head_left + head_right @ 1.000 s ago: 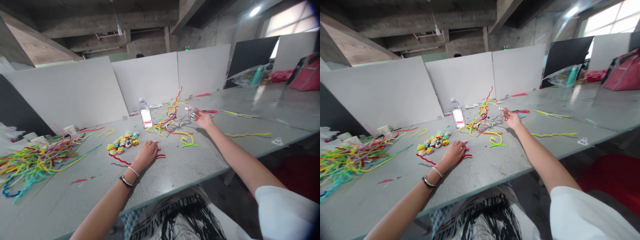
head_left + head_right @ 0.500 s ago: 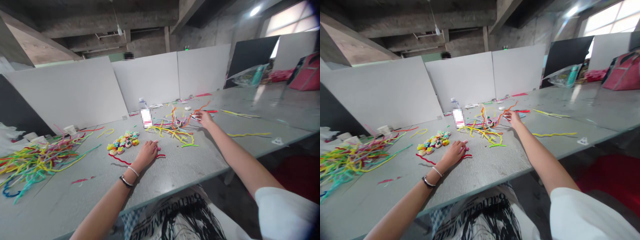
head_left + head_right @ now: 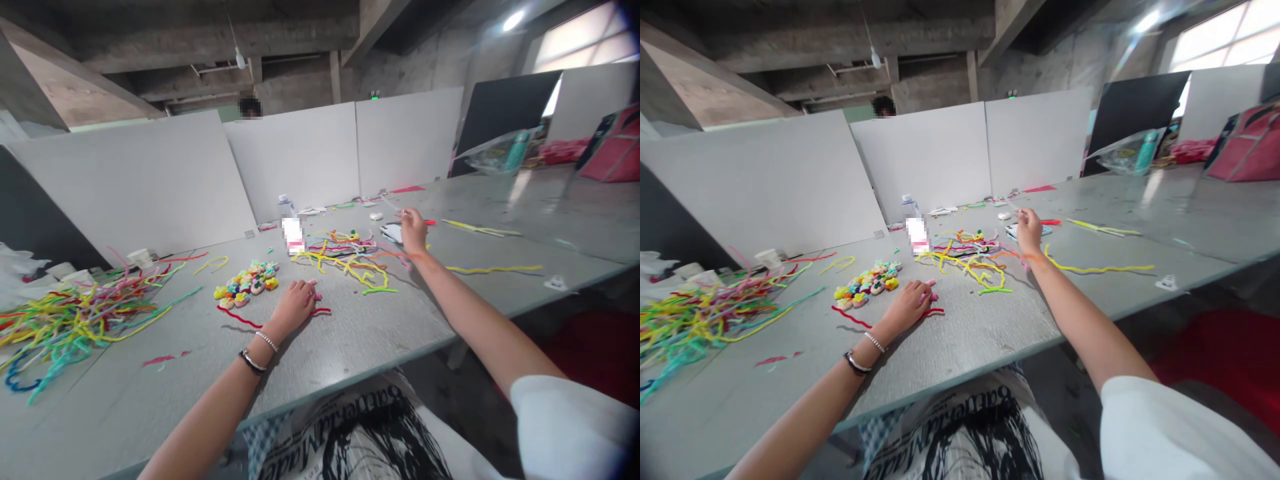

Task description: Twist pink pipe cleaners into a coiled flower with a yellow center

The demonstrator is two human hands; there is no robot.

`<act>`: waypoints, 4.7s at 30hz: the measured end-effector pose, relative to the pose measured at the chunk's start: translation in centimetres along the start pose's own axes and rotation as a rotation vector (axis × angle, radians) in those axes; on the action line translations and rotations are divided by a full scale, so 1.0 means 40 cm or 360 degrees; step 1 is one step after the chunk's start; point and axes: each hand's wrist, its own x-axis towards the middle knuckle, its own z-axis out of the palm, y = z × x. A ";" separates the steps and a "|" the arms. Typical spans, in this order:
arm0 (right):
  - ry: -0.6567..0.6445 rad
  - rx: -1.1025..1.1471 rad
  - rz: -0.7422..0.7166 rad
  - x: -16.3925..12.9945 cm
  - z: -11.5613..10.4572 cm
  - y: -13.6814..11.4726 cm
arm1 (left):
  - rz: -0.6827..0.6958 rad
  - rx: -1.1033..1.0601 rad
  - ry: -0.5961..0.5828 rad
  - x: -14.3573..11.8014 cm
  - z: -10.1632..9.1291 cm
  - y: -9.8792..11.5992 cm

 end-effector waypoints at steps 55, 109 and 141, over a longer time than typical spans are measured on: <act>-0.1451 -0.0378 -0.1775 -0.357 0.124 -0.156 | -0.0250 0.0263 0.0253 -0.012 -0.076 0.061; -0.1780 -0.0644 -0.1043 -0.242 0.112 -0.091 | 0.0014 -0.0057 0.0074 -0.025 -0.077 0.131; -0.1779 -0.0902 -0.1070 -0.240 0.095 -0.111 | -0.0373 0.0039 -0.0371 -0.021 -0.038 0.089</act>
